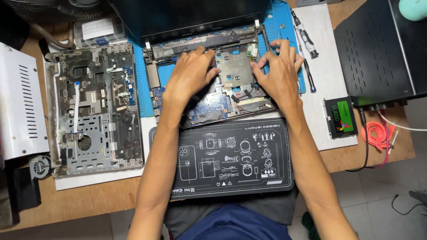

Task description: Positioning a motherboard and reconnecting various internal ribbon cables during a laptop repair

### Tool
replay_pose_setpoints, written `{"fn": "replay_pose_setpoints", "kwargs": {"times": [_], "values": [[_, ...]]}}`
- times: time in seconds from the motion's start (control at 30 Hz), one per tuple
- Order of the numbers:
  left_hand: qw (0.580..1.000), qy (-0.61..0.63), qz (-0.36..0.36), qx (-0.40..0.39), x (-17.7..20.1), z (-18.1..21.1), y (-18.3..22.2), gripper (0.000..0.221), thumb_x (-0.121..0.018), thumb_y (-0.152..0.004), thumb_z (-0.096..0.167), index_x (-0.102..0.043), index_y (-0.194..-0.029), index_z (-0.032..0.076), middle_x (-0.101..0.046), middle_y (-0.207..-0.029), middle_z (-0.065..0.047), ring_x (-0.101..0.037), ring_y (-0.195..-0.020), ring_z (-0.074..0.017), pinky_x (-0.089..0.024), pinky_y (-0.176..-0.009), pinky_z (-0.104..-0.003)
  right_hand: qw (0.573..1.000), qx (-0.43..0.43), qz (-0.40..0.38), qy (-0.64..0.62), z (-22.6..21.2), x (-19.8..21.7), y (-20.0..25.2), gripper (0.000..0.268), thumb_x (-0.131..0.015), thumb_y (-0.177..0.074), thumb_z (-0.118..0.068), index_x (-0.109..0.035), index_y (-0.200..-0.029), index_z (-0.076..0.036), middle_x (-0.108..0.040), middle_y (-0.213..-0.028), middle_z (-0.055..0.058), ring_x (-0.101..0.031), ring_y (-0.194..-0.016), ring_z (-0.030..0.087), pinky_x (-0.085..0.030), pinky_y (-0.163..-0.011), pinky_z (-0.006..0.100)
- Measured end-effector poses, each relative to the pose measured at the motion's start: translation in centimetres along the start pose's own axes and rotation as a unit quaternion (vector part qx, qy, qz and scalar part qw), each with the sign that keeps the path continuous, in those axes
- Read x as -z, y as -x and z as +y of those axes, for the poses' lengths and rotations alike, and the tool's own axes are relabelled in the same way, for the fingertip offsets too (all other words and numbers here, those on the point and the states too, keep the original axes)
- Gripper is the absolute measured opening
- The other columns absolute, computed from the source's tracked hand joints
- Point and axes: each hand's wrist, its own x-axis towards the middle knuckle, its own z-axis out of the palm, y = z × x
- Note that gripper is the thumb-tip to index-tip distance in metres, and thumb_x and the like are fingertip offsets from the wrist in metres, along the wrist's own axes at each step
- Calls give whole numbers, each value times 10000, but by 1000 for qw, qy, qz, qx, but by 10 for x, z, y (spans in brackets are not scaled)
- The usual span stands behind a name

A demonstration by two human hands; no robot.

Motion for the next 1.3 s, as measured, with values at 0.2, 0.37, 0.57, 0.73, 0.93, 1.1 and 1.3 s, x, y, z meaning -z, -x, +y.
{"fn": "replay_pose_setpoints", "kwargs": {"times": [0.2, 0.37, 0.57, 0.73, 0.93, 1.1, 1.3], "values": [[1000, 1, 1, -10, 0, 8, -1, 232, -719, -993, 242, -626, -1020, 31, -633, -991, -154, -668, -875, -413, -505, -898, -576, 1000, 13, 9, 6, -3, 3, 2, 288, -793, -965, -357, -664, -814, -149, -505, -1294, 127, -504, -1176, 328, -297, -950, 505], [995, 27, 34, -88, 0, 24, -1, 162, -701, -991, 173, -638, -1049, 36, -638, -994, -143, -645, -773, -408, -502, -776, -531, 999, 13, 11, -47, -3, 19, 7, 182, -775, -967, -313, -674, -960, -162, -503, -1259, 121, -506, -1242, 314, -291, -972, 532], [984, 74, 9, -162, -22, 64, -15, 100, -661, -960, 206, -635, -968, 110, -609, -896, -150, -674, -879, -454, -500, -807, -513, 964, 25, -81, -252, 23, 66, 45, 70, -732, -1008, -182, -687, -1009, -128, -636, -1160, 91, -675, -1075, 323, -467, -939, 415], [958, 87, -20, -271, -50, 118, -22, 72, -610, -988, 143, -609, -957, 78, -578, -881, -131, -629, -791, -419, -481, -777, -507, 949, 3, -168, -266, 39, 131, 72, 69, -678, -993, -96, -698, -1021, -36, -670, -1114, 145, -660, -1019, 283, -484, -929, 392], [943, 66, -43, -324, -70, 160, -27, 137, -635, -1010, 128, -603, -931, 22, -569, -856, -121, -580, -663, -337, -488, -784, -511, 952, -19, -212, -218, 55, 177, 85, 134, -643, -1035, -153, -700, -1064, -36, -678, -1132, 78, -628, -1017, 183, -471, -941, 322], [941, 63, -57, -327, -74, 173, -28, 156, -634, -1028, 142, -629, -976, -5, -589, -859, -121, -623, -673, -300, -519, -867, -575, 957, -39, -209, -197, 64, 188, 90, 145, -651, -1035, -140, -708, -1077, -13, -683, -1164, 88, -629, -1028, 181, -470, -953, 325], [939, 56, -52, -336, -73, 175, -23, 137, -632, -1020, 128, -621, -983, -2, -570, -878, -119, -589, -648, -324, -488, -783, -525, 960, -14, -198, -196, 62, 193, 96, 163, -661, -1047, -132, -710, -1124, 3, -676, -1161, 108, -633, -1042, 202, -481, -950, 325]]}}
